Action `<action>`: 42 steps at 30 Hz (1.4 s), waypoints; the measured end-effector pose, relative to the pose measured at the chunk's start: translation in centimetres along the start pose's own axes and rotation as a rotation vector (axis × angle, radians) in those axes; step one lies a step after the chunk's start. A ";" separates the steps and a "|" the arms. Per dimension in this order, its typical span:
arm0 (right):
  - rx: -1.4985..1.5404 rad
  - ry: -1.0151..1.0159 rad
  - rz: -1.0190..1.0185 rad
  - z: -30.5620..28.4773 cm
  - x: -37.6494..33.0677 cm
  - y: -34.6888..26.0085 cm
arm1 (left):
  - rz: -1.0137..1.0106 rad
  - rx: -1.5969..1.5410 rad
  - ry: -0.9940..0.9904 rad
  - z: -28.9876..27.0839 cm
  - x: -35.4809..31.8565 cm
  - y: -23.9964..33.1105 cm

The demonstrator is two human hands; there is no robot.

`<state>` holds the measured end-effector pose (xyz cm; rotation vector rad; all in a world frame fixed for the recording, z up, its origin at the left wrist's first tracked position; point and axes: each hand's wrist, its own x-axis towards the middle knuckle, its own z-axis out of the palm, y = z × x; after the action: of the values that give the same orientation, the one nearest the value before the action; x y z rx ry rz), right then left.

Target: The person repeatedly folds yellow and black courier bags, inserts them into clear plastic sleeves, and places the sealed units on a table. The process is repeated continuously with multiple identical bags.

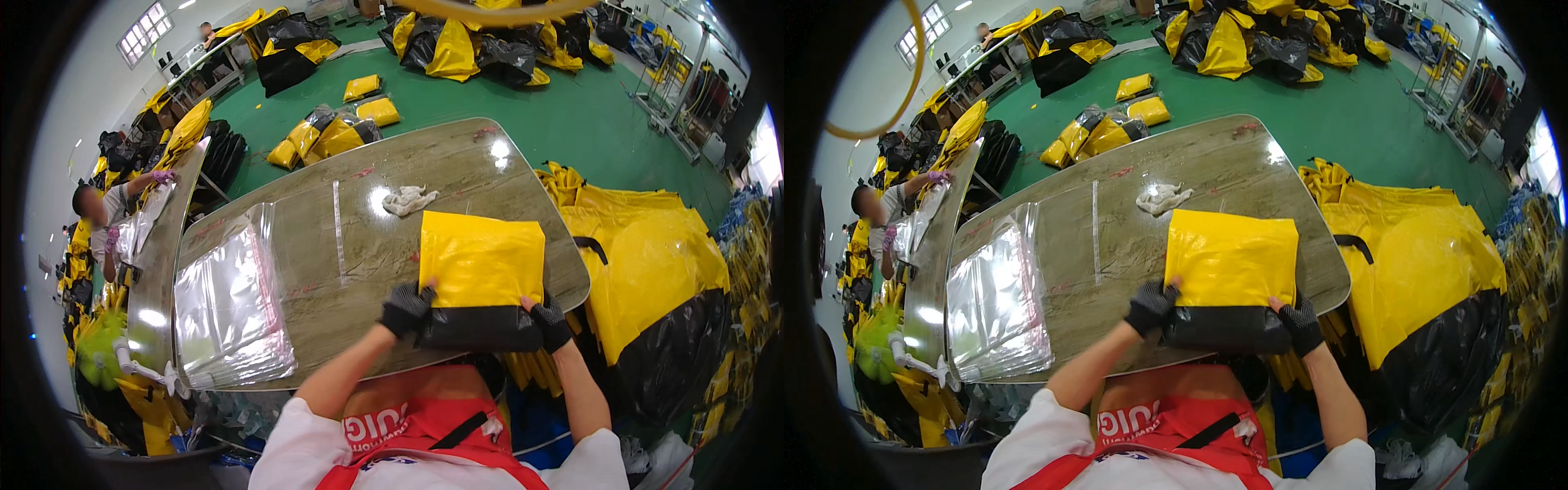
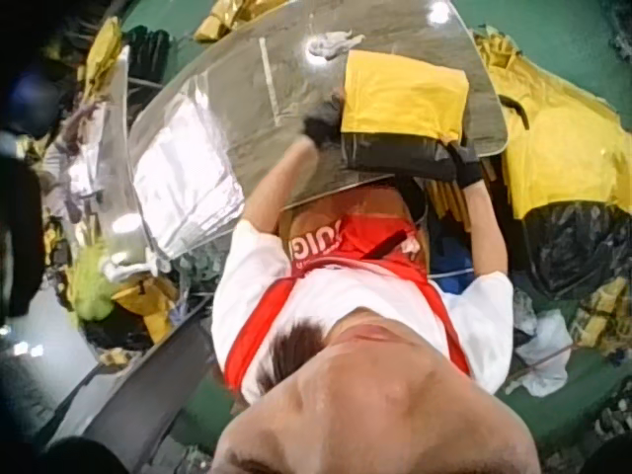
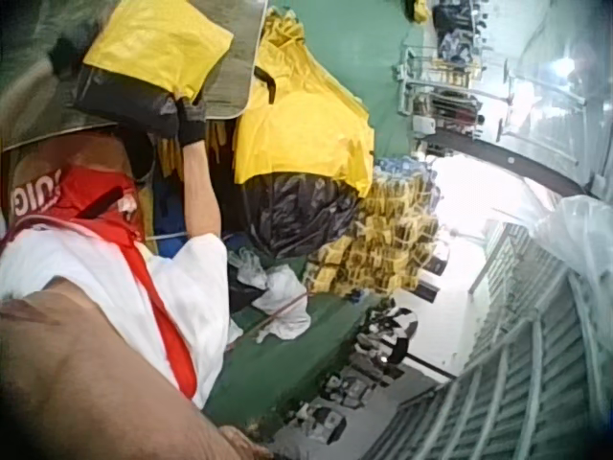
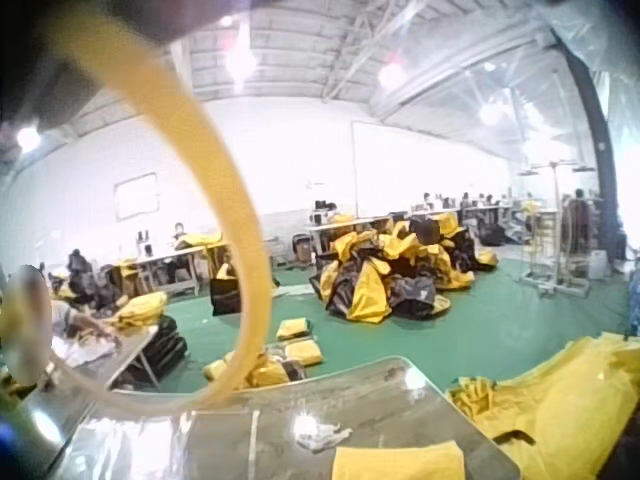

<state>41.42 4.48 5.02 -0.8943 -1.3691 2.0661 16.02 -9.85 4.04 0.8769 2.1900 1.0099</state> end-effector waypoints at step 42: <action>-0.225 -0.388 0.441 8.0 -2.5 -2.2 | 0.293 -0.142 -0.125 -15.9 -9.5 -8.3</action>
<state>37.16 -1.29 9.88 -0.9936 -1.7589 2.5568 7.93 -28.04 8.22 1.1830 1.8963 1.1972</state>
